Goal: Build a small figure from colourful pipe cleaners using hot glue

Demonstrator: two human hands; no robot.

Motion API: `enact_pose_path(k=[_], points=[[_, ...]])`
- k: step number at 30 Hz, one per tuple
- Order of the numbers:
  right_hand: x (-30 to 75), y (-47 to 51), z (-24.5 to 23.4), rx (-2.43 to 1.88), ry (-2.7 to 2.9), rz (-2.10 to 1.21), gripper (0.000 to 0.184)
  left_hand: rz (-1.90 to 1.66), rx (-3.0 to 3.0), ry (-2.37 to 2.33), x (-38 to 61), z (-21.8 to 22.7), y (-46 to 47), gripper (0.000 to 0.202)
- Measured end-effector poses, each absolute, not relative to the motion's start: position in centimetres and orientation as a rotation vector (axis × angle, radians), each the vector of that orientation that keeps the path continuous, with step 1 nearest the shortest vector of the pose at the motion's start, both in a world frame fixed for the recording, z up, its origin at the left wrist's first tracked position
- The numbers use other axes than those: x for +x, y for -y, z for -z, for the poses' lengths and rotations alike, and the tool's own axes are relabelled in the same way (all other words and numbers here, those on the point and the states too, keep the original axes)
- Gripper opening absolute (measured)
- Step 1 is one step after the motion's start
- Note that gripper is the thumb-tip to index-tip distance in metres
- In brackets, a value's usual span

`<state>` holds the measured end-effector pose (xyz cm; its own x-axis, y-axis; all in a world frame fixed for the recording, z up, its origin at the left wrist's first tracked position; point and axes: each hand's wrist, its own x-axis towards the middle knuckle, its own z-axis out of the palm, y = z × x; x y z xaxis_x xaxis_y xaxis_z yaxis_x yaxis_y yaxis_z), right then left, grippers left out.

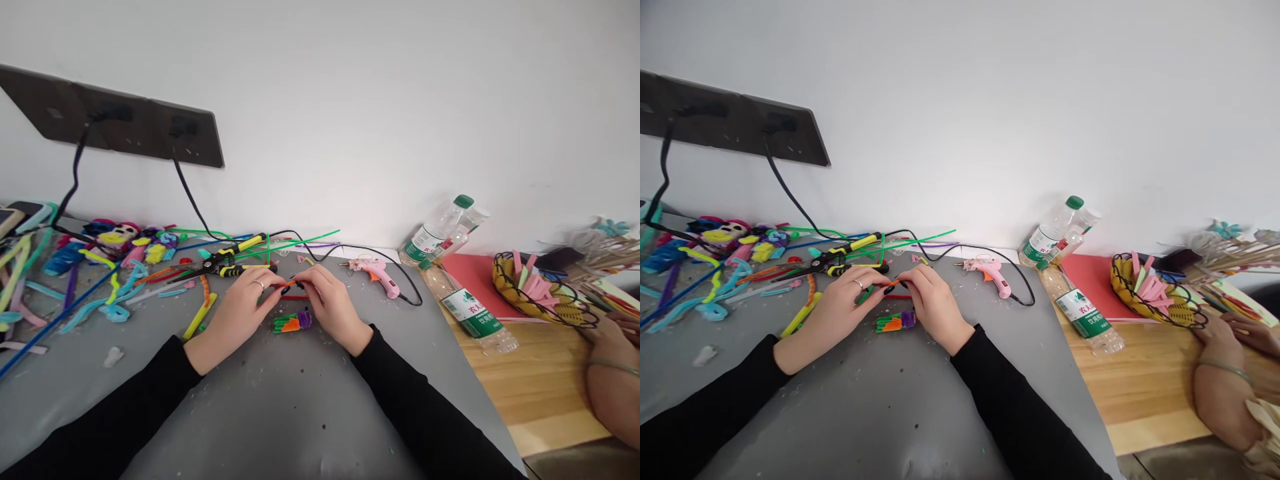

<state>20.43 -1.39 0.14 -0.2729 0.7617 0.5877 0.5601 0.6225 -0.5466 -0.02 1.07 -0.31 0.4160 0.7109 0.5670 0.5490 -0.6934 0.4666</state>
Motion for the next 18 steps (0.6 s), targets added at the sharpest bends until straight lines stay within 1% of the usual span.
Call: enact_pose_path(k=[6,18], points=[[20.56,1.44,0.08,-1.054,2.033,-0.250,0.021,-1.179,2.434,-1.130,-0.21,0.30,-0.45,0.022],[20.50,1.72,-0.26,-1.103,2.165,-0.135,0.025,-1.172,2.411,-1.150,0.00,0.09,-0.12,0.020]])
